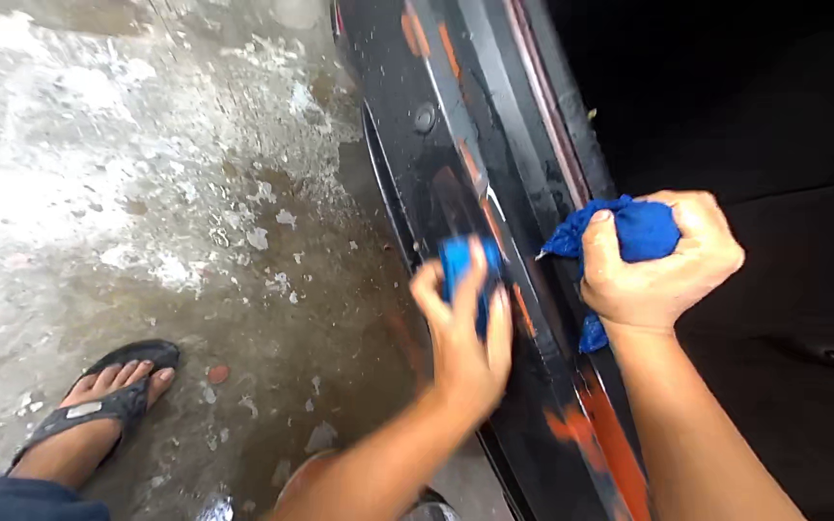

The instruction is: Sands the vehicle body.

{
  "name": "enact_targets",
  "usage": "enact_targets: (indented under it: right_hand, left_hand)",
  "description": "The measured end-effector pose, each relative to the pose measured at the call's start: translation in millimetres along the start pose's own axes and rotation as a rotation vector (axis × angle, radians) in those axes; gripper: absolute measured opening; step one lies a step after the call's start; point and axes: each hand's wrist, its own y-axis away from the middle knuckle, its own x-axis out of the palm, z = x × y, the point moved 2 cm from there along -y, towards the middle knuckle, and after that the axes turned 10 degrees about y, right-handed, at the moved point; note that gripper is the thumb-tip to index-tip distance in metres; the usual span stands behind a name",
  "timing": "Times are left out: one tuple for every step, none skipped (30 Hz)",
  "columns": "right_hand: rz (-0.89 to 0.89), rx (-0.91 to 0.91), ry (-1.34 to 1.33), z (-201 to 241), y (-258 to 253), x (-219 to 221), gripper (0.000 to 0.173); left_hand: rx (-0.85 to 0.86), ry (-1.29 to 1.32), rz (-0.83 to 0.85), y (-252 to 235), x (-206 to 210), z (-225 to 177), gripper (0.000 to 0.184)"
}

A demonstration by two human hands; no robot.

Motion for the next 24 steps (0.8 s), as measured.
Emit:
enact_targets:
  right_hand:
    - [-0.005,0.002,0.008,1,-1,1,0.029]
    - [-0.012,0.004,0.012,2,-2,2,0.030]
    - [-0.017,0.005,0.016,1,-1,3,0.030]
    - [-0.017,0.003,0.015,0,-1,3,0.031]
    - [-0.012,-0.003,0.012,-2,0,3,0.031]
    - [-0.002,-0.006,0.010,-4,2,3,0.031]
    - [0.010,-0.002,0.011,-5,4,1,0.031]
    - [0.013,0.002,0.010,-5,5,0,0.029]
    - [0.007,0.000,0.003,-3,4,0,0.028]
    - [0.003,-0.001,-0.004,-2,4,0,0.028]
    - [-0.003,-0.001,-0.002,0,4,-1,0.028]
    - [-0.011,0.003,0.007,1,3,0,0.029]
    - [-0.015,0.011,0.016,2,2,0,0.030]
    - [-0.019,0.019,0.024,2,2,1,0.030]
    - [-0.023,0.018,0.029,1,2,2,0.031]
    - [-0.025,0.005,0.027,0,1,2,0.032]
    - [-0.017,-0.010,0.020,-1,1,2,0.032]
    - [-0.005,-0.014,0.013,-2,4,1,0.033]
    - [0.000,-0.008,0.008,-3,6,0,0.032]
    - [-0.005,-0.004,0.005,-2,6,1,0.031]
    - [-0.010,-0.003,0.005,0,5,0,0.030]
    - [-0.011,-0.001,0.009,2,4,-1,0.030]
    - [-0.019,0.001,0.012,4,2,0,0.030]
    - [-0.030,0.001,0.017,4,0,1,0.031]
  left_hand:
    - [0.031,0.002,0.047,29,-2,7,0.046]
    - [0.042,0.010,0.084,45,-4,13,0.042]
    - [0.051,0.031,0.072,43,-3,16,0.038]
    - [0.046,0.056,0.023,27,0,16,0.035]
    - [0.018,0.077,-0.042,2,5,12,0.036]
    - [-0.021,0.115,-0.117,-25,10,8,0.041]
    - [-0.063,0.155,-0.181,-46,14,5,0.047]
    - [-0.082,0.172,-0.208,-58,16,2,0.051]
    - [-0.081,0.153,-0.189,-57,15,0,0.054]
    - [-0.070,0.104,-0.134,-44,10,-1,0.055]
    - [-0.052,0.070,-0.087,-22,6,0,0.053]
    - [-0.032,0.069,-0.060,-1,4,6,0.049]
    - [-0.025,0.086,-0.051,12,2,12,0.045]
    - [-0.033,0.104,-0.058,11,2,15,0.042]
    - [-0.055,0.113,-0.088,-3,3,16,0.040]
    - [-0.091,0.122,-0.135,-27,5,14,0.042]
    - [-0.126,0.142,-0.192,-56,6,11,0.046]
    - [-0.151,0.169,-0.254,-81,7,9,0.048]
    - [-0.157,0.188,-0.294,-98,8,9,0.049]
    - [-0.155,0.192,-0.293,-105,8,8,0.050]
    - [-0.146,0.178,-0.259,-99,6,5,0.052]
    - [-0.137,0.137,-0.199,-86,2,1,0.053]
    - [-0.130,0.107,-0.139,-73,0,1,0.055]
    - [-0.118,0.104,-0.122,-68,0,5,0.055]
